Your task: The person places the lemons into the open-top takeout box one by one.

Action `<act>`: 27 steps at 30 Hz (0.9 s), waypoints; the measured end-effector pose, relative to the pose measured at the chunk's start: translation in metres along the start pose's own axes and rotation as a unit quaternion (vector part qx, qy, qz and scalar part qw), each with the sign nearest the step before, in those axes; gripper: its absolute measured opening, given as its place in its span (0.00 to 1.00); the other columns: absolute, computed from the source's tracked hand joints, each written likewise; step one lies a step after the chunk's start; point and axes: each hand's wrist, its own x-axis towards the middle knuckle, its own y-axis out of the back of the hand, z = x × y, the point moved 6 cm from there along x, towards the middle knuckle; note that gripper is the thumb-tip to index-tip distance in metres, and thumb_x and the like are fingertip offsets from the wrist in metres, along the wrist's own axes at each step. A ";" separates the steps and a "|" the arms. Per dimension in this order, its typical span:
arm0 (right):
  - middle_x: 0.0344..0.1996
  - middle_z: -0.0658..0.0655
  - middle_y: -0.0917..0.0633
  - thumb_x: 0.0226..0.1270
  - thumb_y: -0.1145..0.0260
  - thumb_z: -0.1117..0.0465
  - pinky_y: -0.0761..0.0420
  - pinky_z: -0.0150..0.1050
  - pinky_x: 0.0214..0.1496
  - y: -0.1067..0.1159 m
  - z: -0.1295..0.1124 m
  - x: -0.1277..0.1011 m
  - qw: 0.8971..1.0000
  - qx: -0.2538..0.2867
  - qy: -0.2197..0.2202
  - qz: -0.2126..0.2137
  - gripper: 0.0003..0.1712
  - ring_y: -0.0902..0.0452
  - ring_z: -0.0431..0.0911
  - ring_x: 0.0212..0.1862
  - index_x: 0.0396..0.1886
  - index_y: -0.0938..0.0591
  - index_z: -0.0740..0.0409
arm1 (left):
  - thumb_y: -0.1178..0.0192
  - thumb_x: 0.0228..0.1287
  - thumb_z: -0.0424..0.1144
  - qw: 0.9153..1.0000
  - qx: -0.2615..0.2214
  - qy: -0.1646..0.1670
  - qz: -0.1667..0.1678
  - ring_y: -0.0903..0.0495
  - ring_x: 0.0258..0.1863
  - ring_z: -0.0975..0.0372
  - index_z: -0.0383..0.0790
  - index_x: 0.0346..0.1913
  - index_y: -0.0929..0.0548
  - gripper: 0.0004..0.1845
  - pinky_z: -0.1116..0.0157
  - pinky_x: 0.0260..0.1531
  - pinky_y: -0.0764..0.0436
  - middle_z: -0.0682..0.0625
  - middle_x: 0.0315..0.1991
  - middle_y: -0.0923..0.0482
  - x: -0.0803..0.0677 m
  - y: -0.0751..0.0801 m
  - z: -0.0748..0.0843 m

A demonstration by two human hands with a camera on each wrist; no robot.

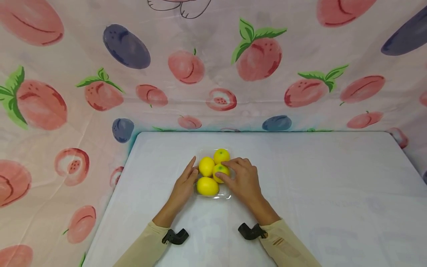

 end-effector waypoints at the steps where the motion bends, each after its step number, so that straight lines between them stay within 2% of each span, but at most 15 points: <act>1: 0.42 0.55 0.11 0.54 0.18 0.48 0.23 0.53 0.48 -0.001 0.001 0.000 1.000 -0.002 -0.003 -0.002 0.25 0.21 0.52 0.47 0.49 0.10 0.55 | 0.57 0.83 0.53 1.000 0.001 0.001 0.001 0.38 0.78 0.55 0.70 0.80 0.46 0.28 0.47 0.79 0.43 0.49 0.76 0.33 0.000 0.000 0.000; 22: 0.47 0.56 0.12 0.58 0.21 0.46 0.23 0.58 0.56 -0.001 0.008 -0.003 0.999 -0.007 -0.031 -0.031 0.26 0.22 0.53 0.52 0.52 0.12 0.56 | 0.56 0.82 0.54 1.000 0.000 0.005 -0.002 0.39 0.79 0.56 0.72 0.80 0.47 0.28 0.48 0.79 0.45 0.51 0.76 0.33 0.001 -0.001 0.001; 24: 0.47 0.56 0.12 0.59 0.22 0.47 0.22 0.57 0.56 0.003 0.009 -0.003 0.999 -0.003 -0.031 -0.031 0.26 0.22 0.53 0.52 0.52 0.12 0.56 | 0.57 0.82 0.54 1.000 -0.002 0.005 -0.002 0.38 0.78 0.56 0.71 0.80 0.47 0.29 0.48 0.79 0.43 0.51 0.76 0.32 0.001 0.000 0.001; 27: 0.48 0.55 0.12 0.64 0.24 0.49 0.20 0.53 0.54 0.011 0.012 -0.003 0.999 0.005 -0.033 -0.026 0.23 0.22 0.52 0.52 0.54 0.13 0.56 | 0.58 0.83 0.54 1.000 -0.011 0.002 0.000 0.31 0.74 0.55 0.66 0.81 0.46 0.29 0.48 0.75 0.34 0.50 0.74 0.31 0.002 0.004 0.003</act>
